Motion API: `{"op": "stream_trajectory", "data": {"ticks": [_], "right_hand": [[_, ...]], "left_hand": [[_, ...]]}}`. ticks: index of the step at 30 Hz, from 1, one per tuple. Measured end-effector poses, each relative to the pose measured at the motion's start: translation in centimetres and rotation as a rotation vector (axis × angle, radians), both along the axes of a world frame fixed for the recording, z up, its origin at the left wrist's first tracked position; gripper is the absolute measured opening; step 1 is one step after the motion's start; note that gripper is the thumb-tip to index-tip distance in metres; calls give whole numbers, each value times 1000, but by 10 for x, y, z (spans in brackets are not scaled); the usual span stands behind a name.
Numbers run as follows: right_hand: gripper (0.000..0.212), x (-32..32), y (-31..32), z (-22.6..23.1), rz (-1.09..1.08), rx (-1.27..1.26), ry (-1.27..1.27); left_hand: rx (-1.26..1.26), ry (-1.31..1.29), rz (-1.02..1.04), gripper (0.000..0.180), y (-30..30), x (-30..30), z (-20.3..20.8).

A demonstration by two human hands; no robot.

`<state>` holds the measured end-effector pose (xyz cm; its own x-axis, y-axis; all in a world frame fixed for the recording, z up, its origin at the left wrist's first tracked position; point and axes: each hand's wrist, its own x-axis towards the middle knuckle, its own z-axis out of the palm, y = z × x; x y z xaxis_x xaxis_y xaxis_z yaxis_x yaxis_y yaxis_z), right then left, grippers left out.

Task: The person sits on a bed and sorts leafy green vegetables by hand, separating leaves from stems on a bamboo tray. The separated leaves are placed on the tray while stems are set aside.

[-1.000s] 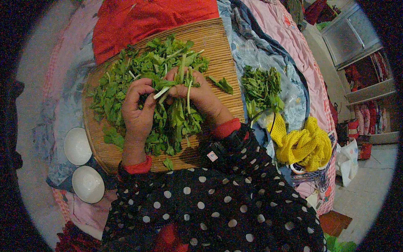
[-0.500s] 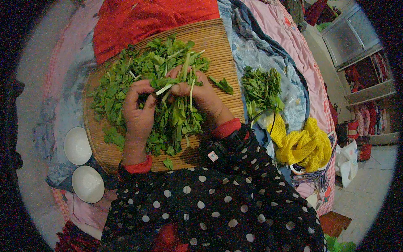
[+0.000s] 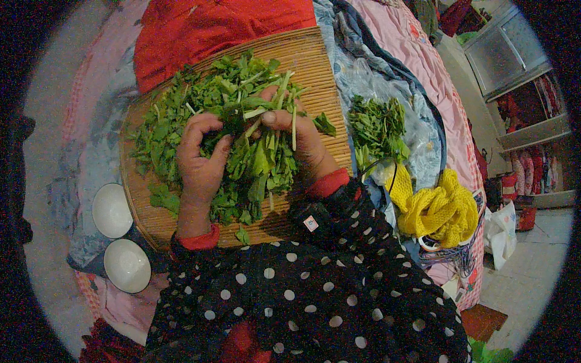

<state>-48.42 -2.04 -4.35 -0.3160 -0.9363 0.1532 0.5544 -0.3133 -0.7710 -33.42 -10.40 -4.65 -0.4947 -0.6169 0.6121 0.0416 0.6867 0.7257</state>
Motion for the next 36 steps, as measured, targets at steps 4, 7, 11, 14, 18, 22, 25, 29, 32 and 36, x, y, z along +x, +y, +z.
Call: {"op": "stream_trajectory", "data": {"ticks": [4, 7, 11, 14, 18, 22, 25, 29, 32, 36], "right_hand": [[35, 1, 2, -3, -41, 33, -35], [38, 0, 0, -2, -94, 32, 43], [36, 1, -1, 0, -72, 32, 56], [35, 4, 1, 1, -20, -7, 33], [33, 4, 0, 1, 79, -32, 11], [33, 2, -1, 1, 74, -25, 30], [31, 3, 1, 3, -5, 87, 129], [30, 6, 6, 7, -4, 137, 109], [31, 7, 4, 7, 8, 137, 123], [33, 7, -3, 5, 28, 124, 205]], "left_hand": [[-92, -128, 103, 33, -1, -2, -3], [-146, -202, 132, 32, -1, 0, -7], [-96, -131, 112, 25, -4, 1, -10], [-6, -43, 127, 18, -4, 1, -10], [-30, 54, 259, 12, -1, 3, -7], [22, 229, 238, 10, 1, 6, -5], [90, 305, 189, 9, 3, 7, -4], [91, 246, 125, 10, 4, 7, -2], [52, 254, 105, 11, 3, 6, -2], [34, 196, 46, 14, 3, 8, 0]]}}
